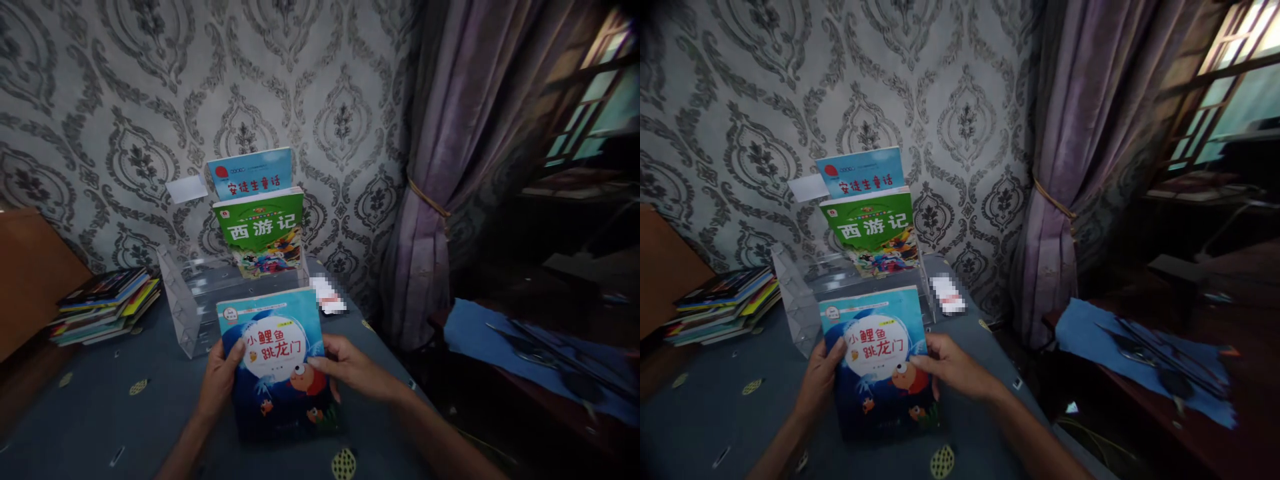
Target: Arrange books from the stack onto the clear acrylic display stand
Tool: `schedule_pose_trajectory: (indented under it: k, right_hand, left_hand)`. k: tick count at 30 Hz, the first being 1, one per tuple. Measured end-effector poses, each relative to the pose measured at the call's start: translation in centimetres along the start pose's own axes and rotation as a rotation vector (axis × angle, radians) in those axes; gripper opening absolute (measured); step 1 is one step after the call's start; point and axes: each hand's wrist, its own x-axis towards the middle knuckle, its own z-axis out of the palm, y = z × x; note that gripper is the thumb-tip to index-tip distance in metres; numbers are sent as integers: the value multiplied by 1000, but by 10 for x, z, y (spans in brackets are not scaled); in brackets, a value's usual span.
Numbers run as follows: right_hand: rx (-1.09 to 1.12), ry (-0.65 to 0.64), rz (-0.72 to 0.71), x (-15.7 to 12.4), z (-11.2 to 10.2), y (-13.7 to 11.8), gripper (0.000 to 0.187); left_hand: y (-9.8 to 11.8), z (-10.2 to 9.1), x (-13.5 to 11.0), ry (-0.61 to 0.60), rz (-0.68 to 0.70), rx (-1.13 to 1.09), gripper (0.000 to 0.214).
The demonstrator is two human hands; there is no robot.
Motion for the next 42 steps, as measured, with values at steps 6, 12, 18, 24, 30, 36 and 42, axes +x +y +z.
schedule_pose_trajectory:
  k: [6, 12, 18, 24, 30, 36, 42]
  right_hand:
    - [-273, 52, -154, -1, 0, -12, 49]
    - [-254, 108, -178, 2, 3, 8, 49]
    - [-219, 158, -147, 1, 8, 7, 44]
    - [-192, 234, -146, 4, 9, 16, 47]
    - [-276, 267, -211, 11, 6, 18, 41]
    - [-252, 328, -244, 28, 1, 8, 48]
    - [-210, 376, -312, 48, -10, -15, 45]
  left_hand:
    - [0, -18, 15, -182, 130, 157, 44]
    - [-8, -23, 17, -289, 37, 237, 44]
    - [16, -25, 15, -503, -207, 400, 35]
    - [31, -27, 11, -466, -295, 312, 37]
    - [35, -27, 15, -377, -174, 286, 50]
    - [41, -22, 25, -385, -31, 369, 33]
    - [62, -4, 35, -305, 165, 377, 52]
